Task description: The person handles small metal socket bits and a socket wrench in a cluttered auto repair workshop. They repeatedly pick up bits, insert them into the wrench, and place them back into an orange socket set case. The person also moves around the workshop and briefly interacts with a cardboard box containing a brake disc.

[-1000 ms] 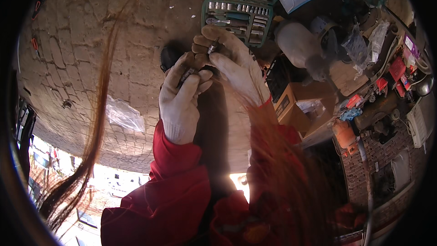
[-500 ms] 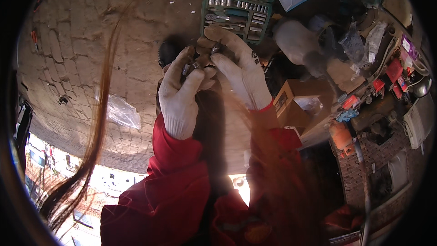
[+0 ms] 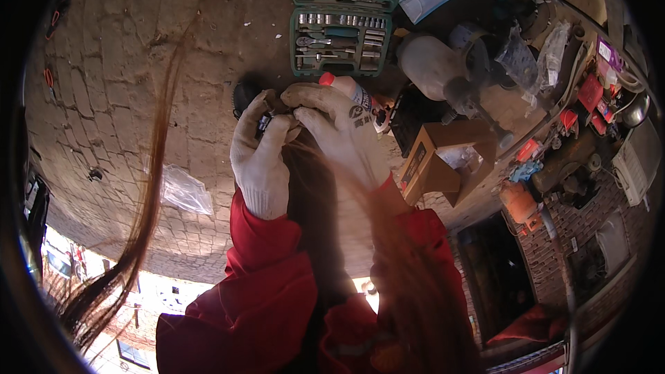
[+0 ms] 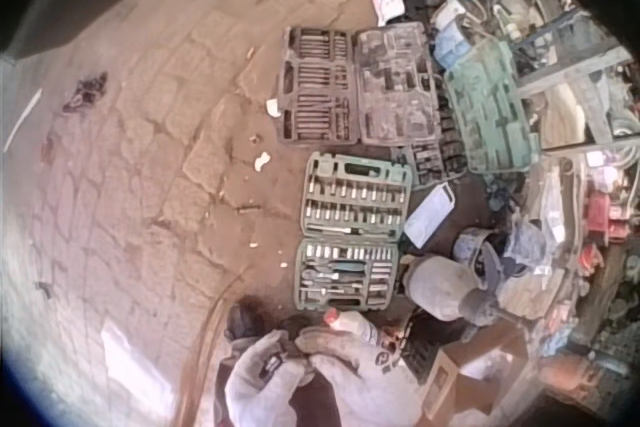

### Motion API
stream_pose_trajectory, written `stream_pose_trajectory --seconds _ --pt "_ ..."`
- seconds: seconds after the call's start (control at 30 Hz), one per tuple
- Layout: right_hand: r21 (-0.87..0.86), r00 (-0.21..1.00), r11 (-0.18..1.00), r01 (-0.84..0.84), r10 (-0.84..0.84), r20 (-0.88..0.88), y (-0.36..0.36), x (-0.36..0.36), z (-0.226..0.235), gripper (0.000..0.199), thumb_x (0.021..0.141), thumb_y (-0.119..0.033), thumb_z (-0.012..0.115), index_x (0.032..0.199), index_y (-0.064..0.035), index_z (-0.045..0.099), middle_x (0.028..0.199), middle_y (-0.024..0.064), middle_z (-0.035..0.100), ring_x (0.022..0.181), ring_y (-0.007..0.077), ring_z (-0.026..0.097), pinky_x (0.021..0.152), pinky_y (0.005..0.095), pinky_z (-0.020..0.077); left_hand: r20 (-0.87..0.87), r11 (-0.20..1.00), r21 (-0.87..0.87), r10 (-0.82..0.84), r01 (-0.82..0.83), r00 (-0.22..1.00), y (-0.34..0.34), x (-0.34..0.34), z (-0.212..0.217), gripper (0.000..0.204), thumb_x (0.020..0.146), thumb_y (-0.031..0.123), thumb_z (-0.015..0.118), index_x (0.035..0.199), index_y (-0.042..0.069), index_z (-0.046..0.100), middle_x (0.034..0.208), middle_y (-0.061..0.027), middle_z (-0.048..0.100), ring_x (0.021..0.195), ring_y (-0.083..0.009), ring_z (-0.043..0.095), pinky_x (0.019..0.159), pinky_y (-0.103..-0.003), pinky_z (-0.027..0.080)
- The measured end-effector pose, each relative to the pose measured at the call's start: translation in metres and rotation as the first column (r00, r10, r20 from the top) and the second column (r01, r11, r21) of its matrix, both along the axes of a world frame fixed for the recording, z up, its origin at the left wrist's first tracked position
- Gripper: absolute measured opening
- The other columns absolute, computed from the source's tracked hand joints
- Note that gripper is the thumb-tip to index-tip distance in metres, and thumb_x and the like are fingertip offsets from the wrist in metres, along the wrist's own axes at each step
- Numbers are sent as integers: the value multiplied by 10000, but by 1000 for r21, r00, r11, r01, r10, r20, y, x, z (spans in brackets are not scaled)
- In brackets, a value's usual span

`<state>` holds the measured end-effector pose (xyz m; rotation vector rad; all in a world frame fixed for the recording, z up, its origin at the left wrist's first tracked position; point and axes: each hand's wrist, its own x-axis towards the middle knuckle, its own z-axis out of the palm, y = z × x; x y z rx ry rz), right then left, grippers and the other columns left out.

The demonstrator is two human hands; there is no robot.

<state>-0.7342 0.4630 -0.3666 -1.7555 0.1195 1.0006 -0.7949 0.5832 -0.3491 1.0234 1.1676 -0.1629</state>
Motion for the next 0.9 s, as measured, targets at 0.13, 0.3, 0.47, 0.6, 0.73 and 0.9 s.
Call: stream_pose_trajectory --seconds 0.13,0.3,0.47,0.6,0.73,0.9 --pt "132 984 984 122 -102 -146 3 3 10 234 898 15 556 1098 24 675 1249 91 566 1102 168 579 946 281 486 36 996 -63 60 -57 998 -3 1 2 410 903 37 609 1287 -58 501 1137 -107 600 937 -138 620 803 -248 538" --pt "234 821 862 450 -296 -488 3 4 14 223 891 16 564 1079 19 682 1301 89 514 1164 180 540 966 292 473 200 947 -316 116 -48 973 1 0 1 411 939 98 570 1307 -61 483 1085 -98 615 877 -124 618 729 -234 517" --pt "293 831 832 471 -308 -463 2 2 11 223 899 20 552 1087 22 672 1314 87 502 1155 171 544 938 272 474 149 933 -358 8 46 989 5 0 -2 428 954 184 580 1290 -64 489 946 -81 639 765 -128 621 700 -241 505" --pt "258 897 896 361 -257 -360 3 2 11 253 902 31 543 1133 20 645 1327 89 482 1126 164 562 924 263 478 124 949 -314 0 40 992 3 3 -4 422 951 209 597 1263 -59 502 934 -81 636 764 -138 620 701 -259 511" --pt "243 949 938 249 -185 -256 8 8 9 287 901 24 552 1180 17 615 1329 88 478 1096 173 577 932 275 478 136 937 -349 16 32 991 9 4 -2 396 955 197 595 1252 -50 509 955 -83 630 778 -132 611 684 -258 495" --pt "335 856 810 481 -351 -379 9 18 -1 409 896 -14 577 1292 47 497 1290 136 501 1108 216 580 971 324 483 78 890 -432 199 -147 977 16 3 -3 367 949 149 604 1269 -5 515 1035 -77 609 770 -110 561 665 -232 445"
